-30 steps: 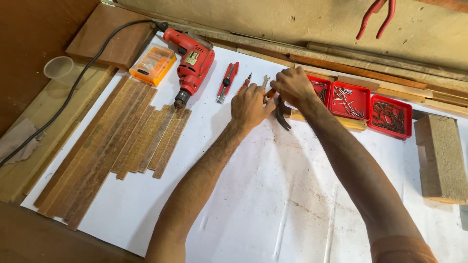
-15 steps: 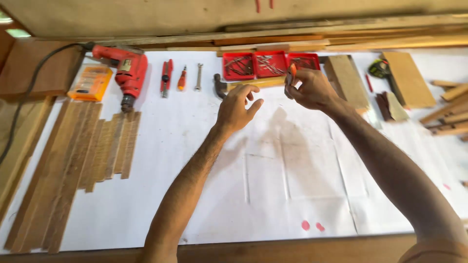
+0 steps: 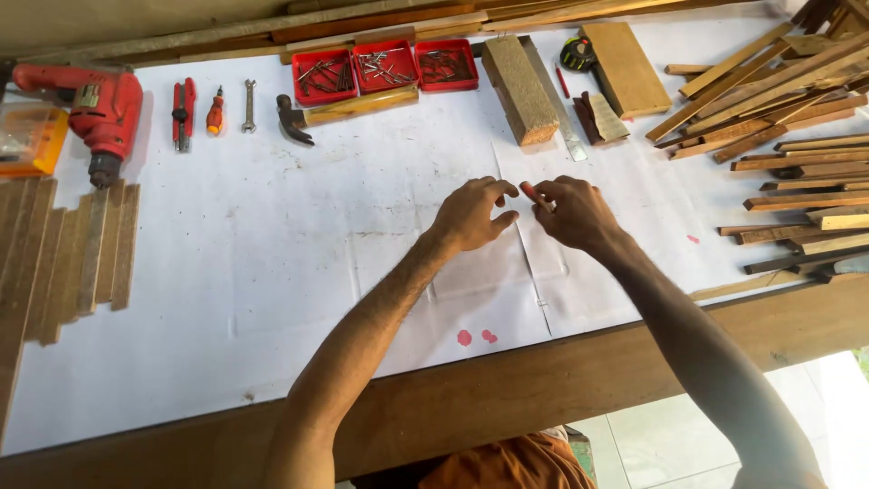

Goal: Using a piece of sandpaper to smooth the edges and surfaces of small wooden slats on a workbench.

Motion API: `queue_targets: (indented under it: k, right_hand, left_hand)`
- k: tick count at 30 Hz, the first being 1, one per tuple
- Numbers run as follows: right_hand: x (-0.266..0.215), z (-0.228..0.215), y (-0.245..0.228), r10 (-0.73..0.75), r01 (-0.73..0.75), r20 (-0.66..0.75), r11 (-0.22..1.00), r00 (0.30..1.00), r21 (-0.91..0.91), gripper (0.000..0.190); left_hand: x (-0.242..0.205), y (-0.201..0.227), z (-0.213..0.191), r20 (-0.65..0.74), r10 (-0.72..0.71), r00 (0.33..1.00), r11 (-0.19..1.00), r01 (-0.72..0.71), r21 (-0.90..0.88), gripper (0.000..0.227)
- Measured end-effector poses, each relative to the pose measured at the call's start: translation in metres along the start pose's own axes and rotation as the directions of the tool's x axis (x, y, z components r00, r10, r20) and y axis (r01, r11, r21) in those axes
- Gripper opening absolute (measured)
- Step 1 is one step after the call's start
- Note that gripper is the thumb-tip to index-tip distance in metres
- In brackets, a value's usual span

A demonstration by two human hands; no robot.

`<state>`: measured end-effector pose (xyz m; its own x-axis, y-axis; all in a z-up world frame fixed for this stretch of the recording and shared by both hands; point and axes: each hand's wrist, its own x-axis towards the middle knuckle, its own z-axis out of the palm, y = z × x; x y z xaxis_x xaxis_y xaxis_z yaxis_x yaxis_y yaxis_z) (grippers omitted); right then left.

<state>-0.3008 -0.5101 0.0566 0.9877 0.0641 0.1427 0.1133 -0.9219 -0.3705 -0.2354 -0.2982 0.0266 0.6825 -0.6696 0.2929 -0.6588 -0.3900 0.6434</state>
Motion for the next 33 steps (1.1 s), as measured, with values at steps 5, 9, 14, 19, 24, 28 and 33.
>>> queue_targets:
  k: [5, 9, 14, 19, 24, 28, 33]
  right_hand:
    - [0.022, 0.025, -0.061, -0.164, 0.158, 0.067, 0.984, 0.984, 0.087, 0.019]
    - [0.043, 0.053, -0.110, -0.318, 0.308, 0.044, 0.939, 0.947, 0.152, 0.017]
    - [0.061, 0.062, -0.162, -0.343, 0.280, 0.097, 0.874, 0.934, 0.397, 0.016]
    - [0.059, 0.039, -0.142, -0.247, 0.198, 0.121, 0.927, 0.961, 0.318, 0.020]
    - [0.033, 0.018, -0.069, -0.019, 0.053, 0.147, 0.971, 0.989, -0.233, 0.030]
    - [0.020, 0.034, -0.047, 0.066, -0.035, 0.158, 0.981, 0.985, -0.190, 0.028]
    - [0.030, 0.057, -0.112, -0.115, 0.126, 0.134, 0.989, 0.984, -0.079, 0.034]
  left_hand:
    - [-0.042, -0.007, -0.038, -0.024, -0.138, 0.990, 0.990, 0.138, -0.005, 0.031]
    - [-0.089, -0.017, -0.074, -0.099, -0.321, 0.942, 0.947, 0.316, -0.062, 0.035]
    - [-0.126, -0.028, -0.102, -0.217, -0.377, 0.901, 0.924, 0.351, -0.150, 0.040]
    - [-0.108, -0.019, -0.091, -0.253, -0.334, 0.908, 0.935, 0.284, -0.214, 0.043]
    - [-0.073, -0.002, -0.052, -0.106, -0.206, 0.973, 0.950, 0.173, -0.259, 0.038]
    - [-0.067, 0.001, -0.044, -0.037, -0.178, 0.983, 0.956, 0.164, -0.244, 0.040]
    - [-0.092, -0.009, -0.070, -0.015, -0.261, 0.965, 0.954, 0.255, -0.159, 0.061]
